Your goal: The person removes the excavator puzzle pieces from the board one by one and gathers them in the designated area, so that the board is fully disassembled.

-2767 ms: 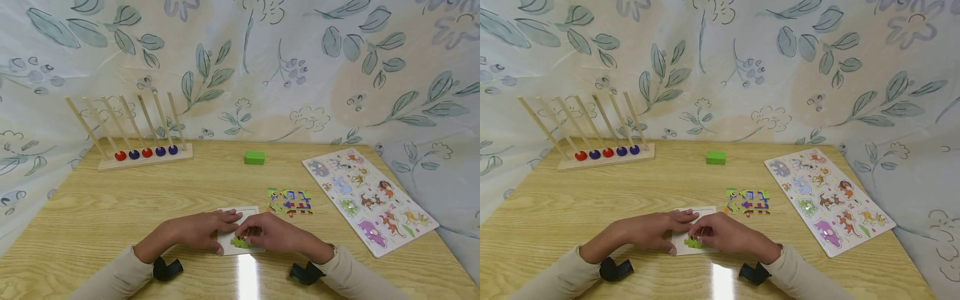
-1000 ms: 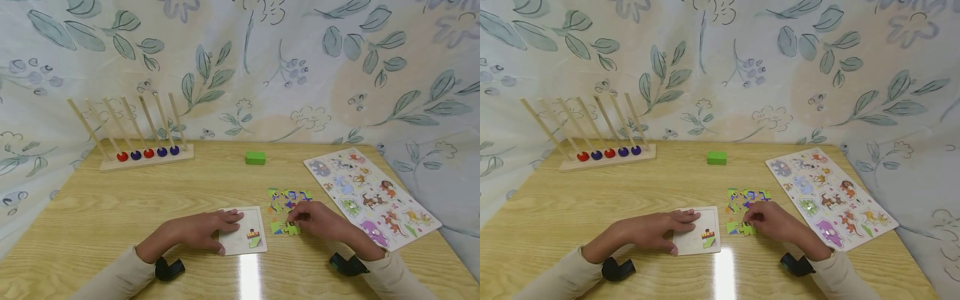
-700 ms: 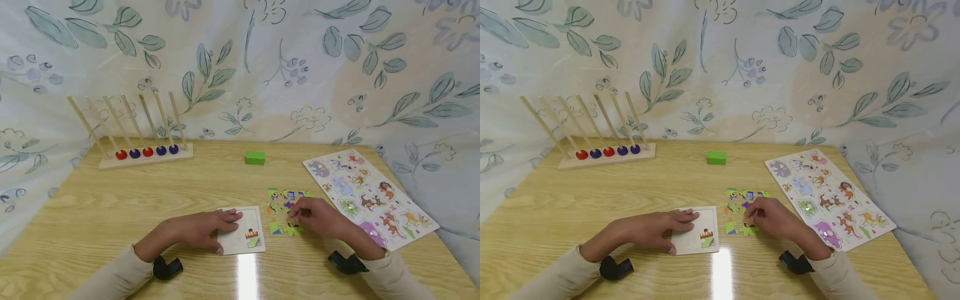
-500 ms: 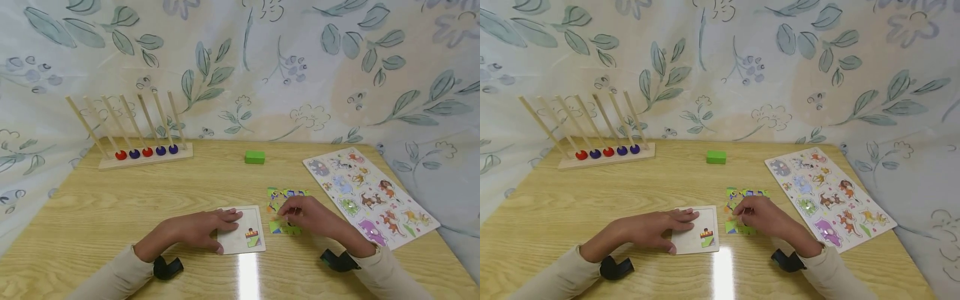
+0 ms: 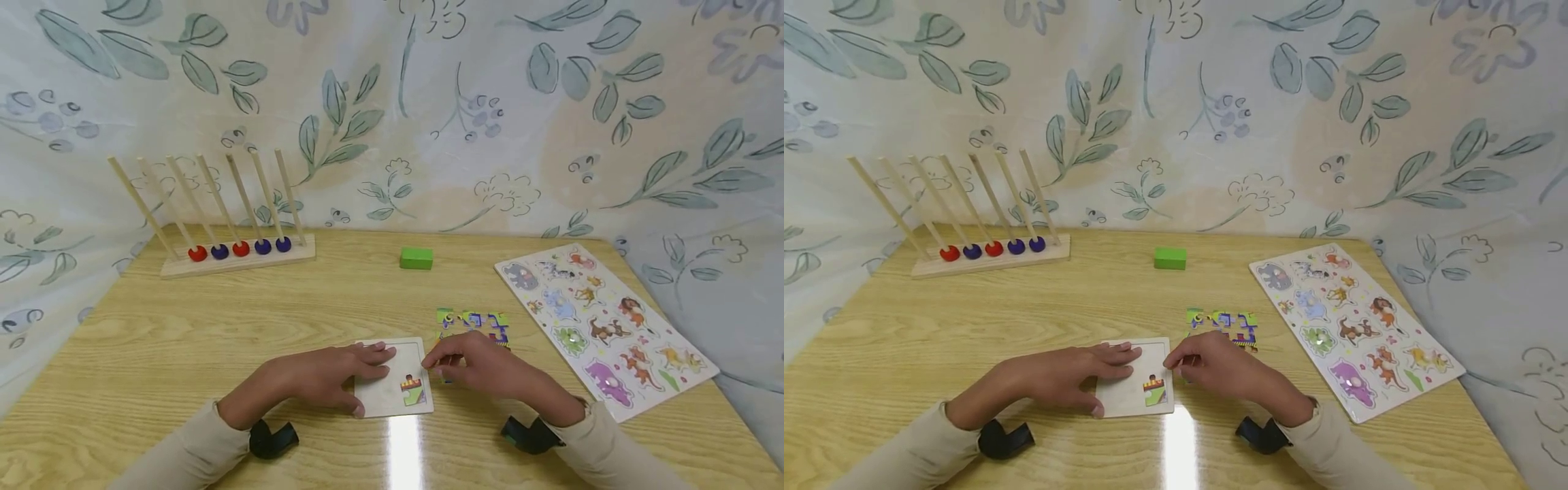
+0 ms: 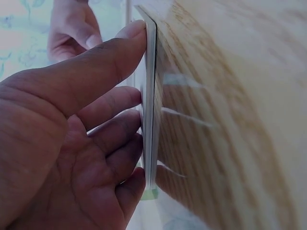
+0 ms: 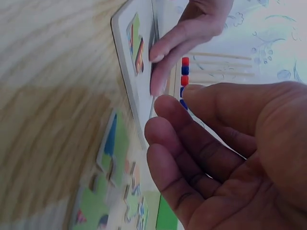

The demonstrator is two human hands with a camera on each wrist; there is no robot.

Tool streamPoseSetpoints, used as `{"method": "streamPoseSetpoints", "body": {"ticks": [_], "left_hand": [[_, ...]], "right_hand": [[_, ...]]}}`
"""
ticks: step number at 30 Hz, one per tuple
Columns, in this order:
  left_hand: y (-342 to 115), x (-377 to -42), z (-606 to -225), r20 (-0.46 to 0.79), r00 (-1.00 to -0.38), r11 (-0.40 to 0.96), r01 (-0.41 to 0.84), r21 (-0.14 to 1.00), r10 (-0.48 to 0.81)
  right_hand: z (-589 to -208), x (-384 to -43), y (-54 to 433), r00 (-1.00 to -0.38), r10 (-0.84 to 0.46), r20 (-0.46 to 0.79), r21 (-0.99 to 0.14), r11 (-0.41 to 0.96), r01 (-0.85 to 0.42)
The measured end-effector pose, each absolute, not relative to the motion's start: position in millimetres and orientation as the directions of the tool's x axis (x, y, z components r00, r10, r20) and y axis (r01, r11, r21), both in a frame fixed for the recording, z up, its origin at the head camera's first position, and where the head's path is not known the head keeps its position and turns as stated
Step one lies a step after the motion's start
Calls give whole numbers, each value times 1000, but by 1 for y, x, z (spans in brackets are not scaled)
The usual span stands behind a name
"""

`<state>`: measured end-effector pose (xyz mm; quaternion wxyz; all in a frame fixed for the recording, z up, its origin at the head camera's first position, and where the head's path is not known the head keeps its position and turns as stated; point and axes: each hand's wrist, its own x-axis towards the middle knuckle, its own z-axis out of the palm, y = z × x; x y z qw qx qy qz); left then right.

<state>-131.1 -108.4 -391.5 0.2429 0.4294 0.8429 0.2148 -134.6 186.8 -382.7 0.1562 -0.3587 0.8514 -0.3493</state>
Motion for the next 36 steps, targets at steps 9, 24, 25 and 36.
{"method": "streamPoseSetpoints", "body": {"ticks": [9, 24, 25, 36], "left_hand": [[-112, -132, -391, -232, -506, 537, 620, 572, 831], [-111, -131, -391, -229, -500, 531, 626, 572, 835], [-111, -131, -391, -229, -500, 532, 627, 570, 835], [-110, -131, -394, -226, -500, 531, 633, 564, 836]], "right_hand": [[-383, -133, 171, -690, -723, -39, -727, 494, -476], [-387, -135, 163, -677, -734, -60, -740, 488, -464], [-387, -136, 163, -672, -738, -57, -740, 483, -468], [-389, -135, 162, -670, -740, -67, -739, 488, -465]]}}
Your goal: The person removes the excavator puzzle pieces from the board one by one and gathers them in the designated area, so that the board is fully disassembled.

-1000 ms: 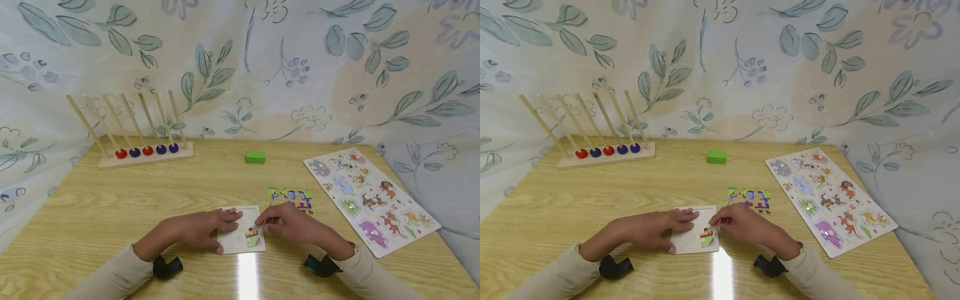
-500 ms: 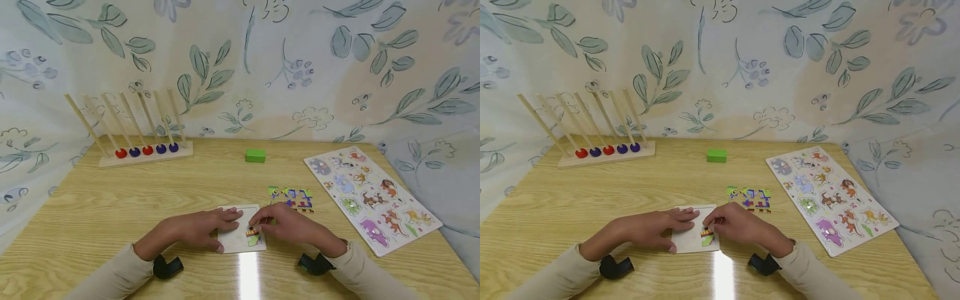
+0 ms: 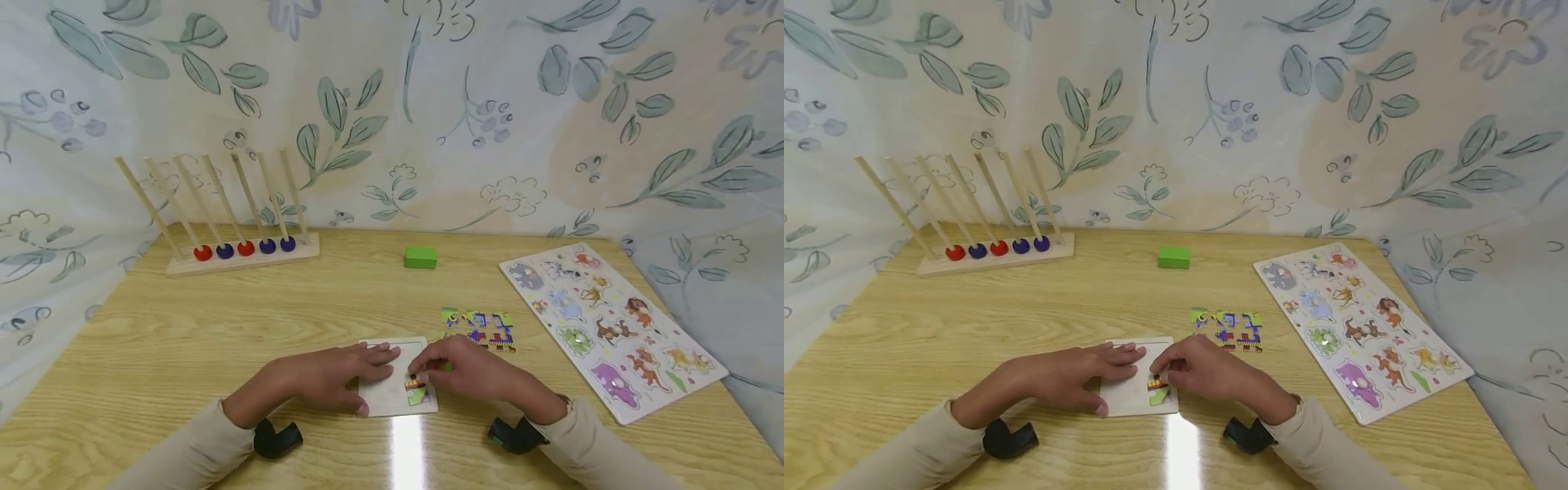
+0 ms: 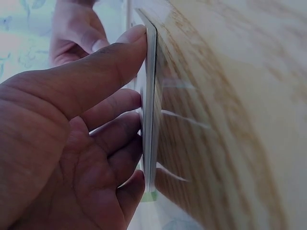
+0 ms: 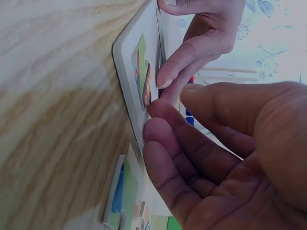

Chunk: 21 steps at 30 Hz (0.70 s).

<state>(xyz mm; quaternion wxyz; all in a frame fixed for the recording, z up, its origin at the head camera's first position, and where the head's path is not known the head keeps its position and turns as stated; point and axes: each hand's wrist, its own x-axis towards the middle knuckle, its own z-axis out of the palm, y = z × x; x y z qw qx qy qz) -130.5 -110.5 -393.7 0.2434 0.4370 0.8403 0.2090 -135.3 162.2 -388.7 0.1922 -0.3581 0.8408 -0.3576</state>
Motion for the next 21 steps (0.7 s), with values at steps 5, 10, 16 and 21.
{"method": "streamPoseSetpoints", "body": {"ticks": [5, 10, 16, 21], "left_hand": [[-112, -131, -393, -218, -497, 524, 639, 563, 840], [-113, -131, -393, -219, -500, 529, 644, 553, 838], [-113, -131, -393, -232, -497, 533, 636, 558, 836], [-112, -131, -393, -237, -494, 533, 634, 560, 837]], "right_hand": [[-388, -132, 160, -656, -751, -71, -757, 469, -455], [-389, -130, 158, -634, -773, -29, -762, 428, -487], [-388, -130, 159, -643, -765, 14, -760, 410, -505], [-386, -128, 159, -673, -740, 17, -771, 418, -480]]}}
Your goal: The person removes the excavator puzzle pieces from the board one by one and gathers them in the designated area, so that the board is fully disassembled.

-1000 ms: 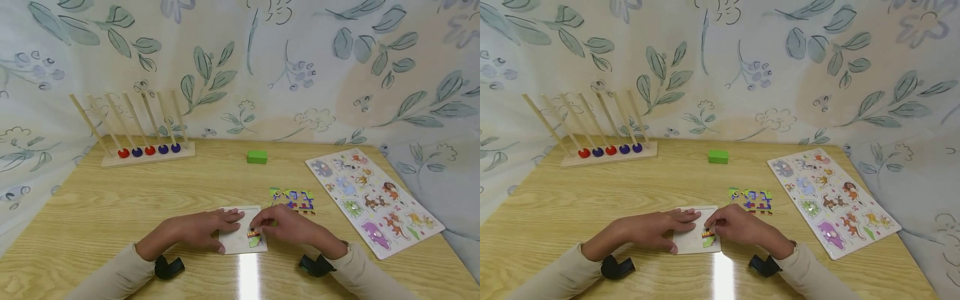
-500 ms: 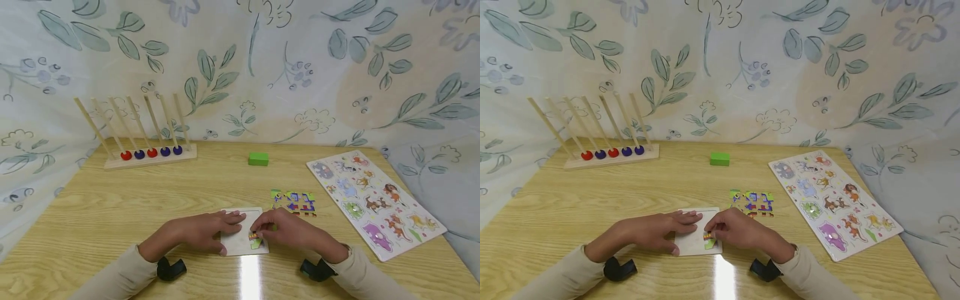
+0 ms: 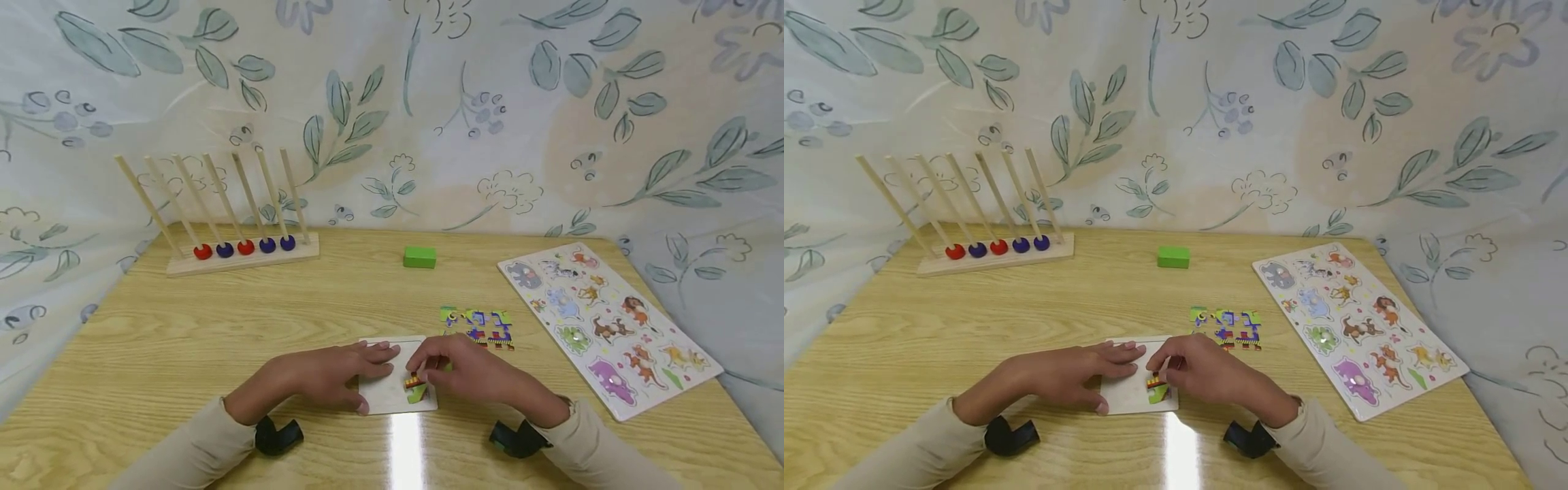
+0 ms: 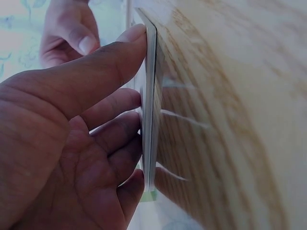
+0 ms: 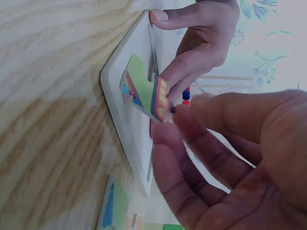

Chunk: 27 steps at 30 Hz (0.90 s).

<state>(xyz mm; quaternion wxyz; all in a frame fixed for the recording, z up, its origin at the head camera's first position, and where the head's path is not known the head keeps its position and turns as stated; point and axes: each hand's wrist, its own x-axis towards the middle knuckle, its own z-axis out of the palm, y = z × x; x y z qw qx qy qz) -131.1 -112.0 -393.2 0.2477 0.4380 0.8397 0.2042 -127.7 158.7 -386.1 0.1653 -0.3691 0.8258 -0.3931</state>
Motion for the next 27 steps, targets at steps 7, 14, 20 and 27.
{"method": "streamPoseSetpoints", "body": {"ticks": [7, 14, 20, 27], "left_hand": [[-112, -133, -393, -238, -491, 531, 634, 562, 838], [-111, -133, -393, -226, -484, 519, 644, 561, 845], [-111, -133, -392, -222, -482, 514, 644, 566, 848], [-112, -132, -391, -224, -475, 510, 644, 570, 851]], "right_hand": [[-386, -128, 156, -667, -745, 2, -818, 383, -429], [-386, -128, 155, -658, -751, -58, -822, 410, -395], [-388, -128, 157, -633, -770, -87, -841, 397, -367], [-390, -127, 156, -607, -792, -69, -847, 368, -384]]}}
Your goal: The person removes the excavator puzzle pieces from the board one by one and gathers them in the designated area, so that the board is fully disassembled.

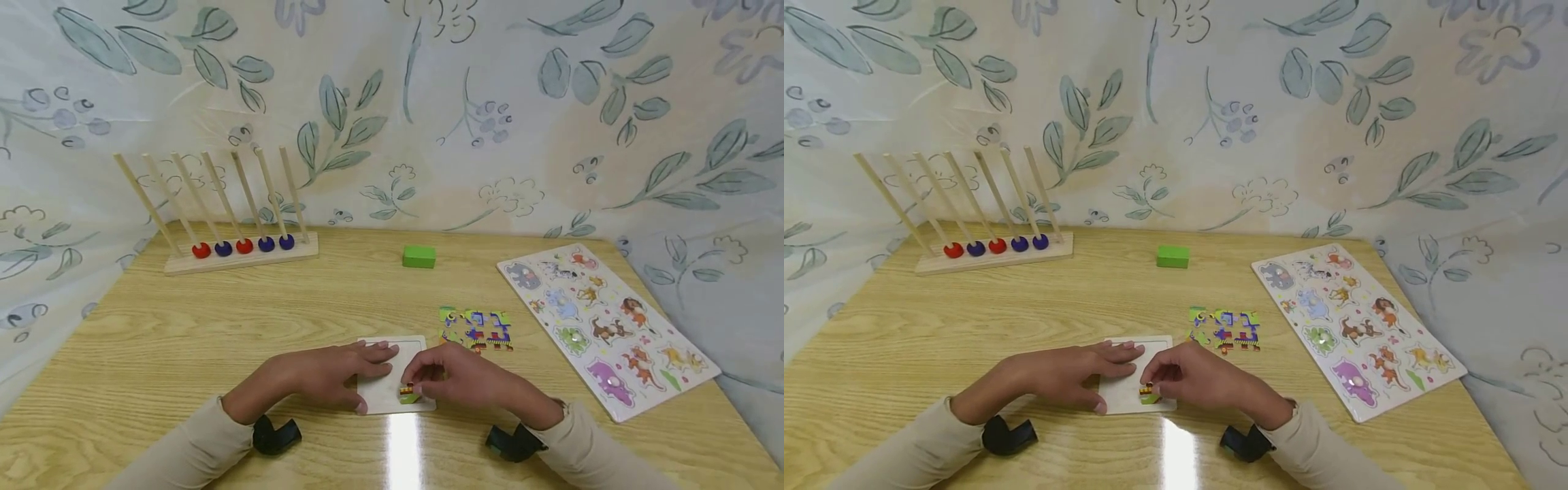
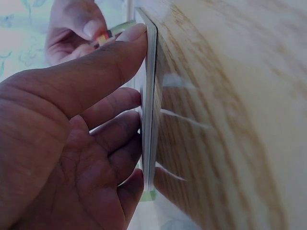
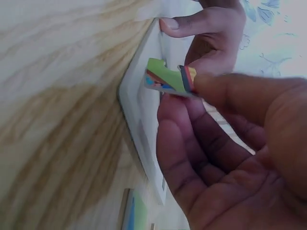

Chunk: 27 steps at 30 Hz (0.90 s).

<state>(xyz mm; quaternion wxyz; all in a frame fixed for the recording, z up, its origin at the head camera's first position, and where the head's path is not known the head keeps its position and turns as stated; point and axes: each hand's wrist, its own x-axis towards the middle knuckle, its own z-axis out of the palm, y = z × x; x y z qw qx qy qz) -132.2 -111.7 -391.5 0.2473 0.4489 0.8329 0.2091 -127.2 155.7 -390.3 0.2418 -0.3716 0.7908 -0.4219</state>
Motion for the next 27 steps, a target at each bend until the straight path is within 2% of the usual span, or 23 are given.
{"method": "streamPoseSetpoints", "body": {"ticks": [4, 11, 27], "left_hand": [[-112, -132, -391, -223, -471, 507, 653, 563, 854], [-113, -132, -392, -227, -481, 517, 645, 563, 847], [-111, -133, -392, -233, -484, 521, 637, 568, 844]], "right_hand": [[-390, -127, 157, -606, -793, -64, -859, 353, -371], [-384, -129, 162, -638, -768, -59, -861, 363, -357], [-380, -137, 193, -676, -737, -18, -837, 381, -394]]}}
